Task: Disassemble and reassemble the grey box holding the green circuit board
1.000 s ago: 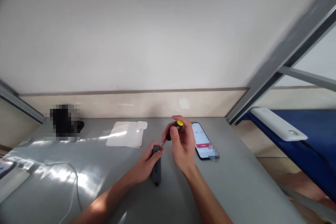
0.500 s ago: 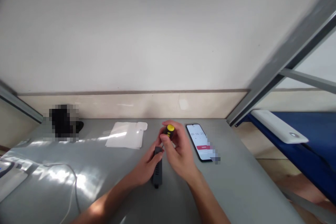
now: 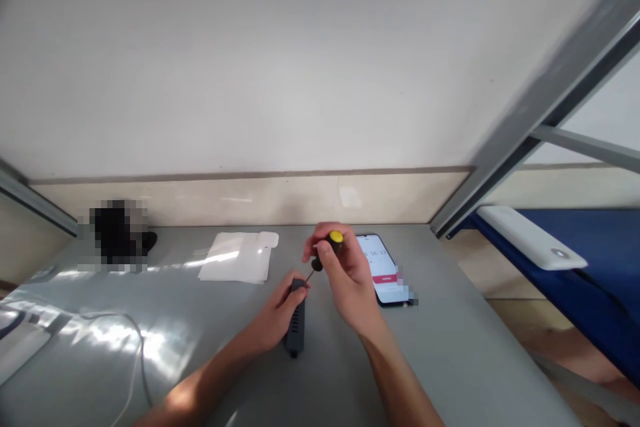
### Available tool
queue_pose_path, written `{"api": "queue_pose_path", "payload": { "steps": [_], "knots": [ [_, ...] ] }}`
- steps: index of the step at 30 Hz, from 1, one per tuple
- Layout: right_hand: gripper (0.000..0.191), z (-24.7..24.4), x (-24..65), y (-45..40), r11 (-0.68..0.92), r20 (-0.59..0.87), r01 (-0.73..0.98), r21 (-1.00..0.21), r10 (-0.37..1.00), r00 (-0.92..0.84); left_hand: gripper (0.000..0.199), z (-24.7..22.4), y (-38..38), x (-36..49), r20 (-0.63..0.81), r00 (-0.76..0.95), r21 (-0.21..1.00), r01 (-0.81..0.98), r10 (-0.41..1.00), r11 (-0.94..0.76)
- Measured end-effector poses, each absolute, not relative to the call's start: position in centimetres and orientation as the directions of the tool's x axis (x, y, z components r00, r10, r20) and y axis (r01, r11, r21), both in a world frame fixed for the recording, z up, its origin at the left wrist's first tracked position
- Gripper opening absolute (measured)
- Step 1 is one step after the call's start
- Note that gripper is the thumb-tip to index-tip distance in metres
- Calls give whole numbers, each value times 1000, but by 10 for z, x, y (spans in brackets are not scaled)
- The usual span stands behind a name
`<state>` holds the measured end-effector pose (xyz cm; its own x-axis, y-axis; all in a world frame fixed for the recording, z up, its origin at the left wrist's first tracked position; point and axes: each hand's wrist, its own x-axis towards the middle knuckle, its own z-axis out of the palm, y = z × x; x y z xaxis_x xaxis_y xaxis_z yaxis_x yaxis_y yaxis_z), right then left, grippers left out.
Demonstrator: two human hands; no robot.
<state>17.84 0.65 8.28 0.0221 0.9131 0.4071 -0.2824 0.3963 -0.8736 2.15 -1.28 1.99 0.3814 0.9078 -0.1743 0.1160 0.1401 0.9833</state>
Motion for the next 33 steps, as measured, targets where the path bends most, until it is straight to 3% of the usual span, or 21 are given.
{"api": "queue_pose_path", "payload": {
  "steps": [6, 11, 13, 16, 23, 26, 30, 33],
  "knots": [
    [11, 79, 175, 9, 405, 411, -369, -836, 909, 68, 22, 20, -12, 24, -176, 359, 983, 112, 917, 144],
    [39, 79, 178, 7, 331, 350, -362, -871, 937, 14, 19, 22, -13, 26, -202, 357, 979, 105, 912, 176],
    [34, 80, 179, 7, 338, 354, -347, -875, 935, 19, 18, 21, -13, 26, -197, 360, 980, 104, 912, 170],
    [14, 81, 179, 8, 366, 388, -348, -863, 922, 9, 15, 20, -14, 25, -182, 358, 983, 94, 916, 159],
    [18, 82, 177, 11, 379, 383, -345, -859, 922, 58, 14, 19, -13, 25, -221, 342, 975, 92, 913, 202],
    [33, 85, 176, 11, 343, 369, -356, -869, 929, -5, 17, 19, -11, 26, -204, 337, 979, 67, 919, 192],
    [18, 89, 175, 11, 350, 378, -339, -873, 925, -20, 22, 19, -9, 28, -183, 308, 983, 34, 934, 181],
    [20, 89, 172, 12, 394, 403, -322, -861, 914, 41, 23, 18, -8, 29, -179, 300, 983, 28, 937, 179]
  ]
}}
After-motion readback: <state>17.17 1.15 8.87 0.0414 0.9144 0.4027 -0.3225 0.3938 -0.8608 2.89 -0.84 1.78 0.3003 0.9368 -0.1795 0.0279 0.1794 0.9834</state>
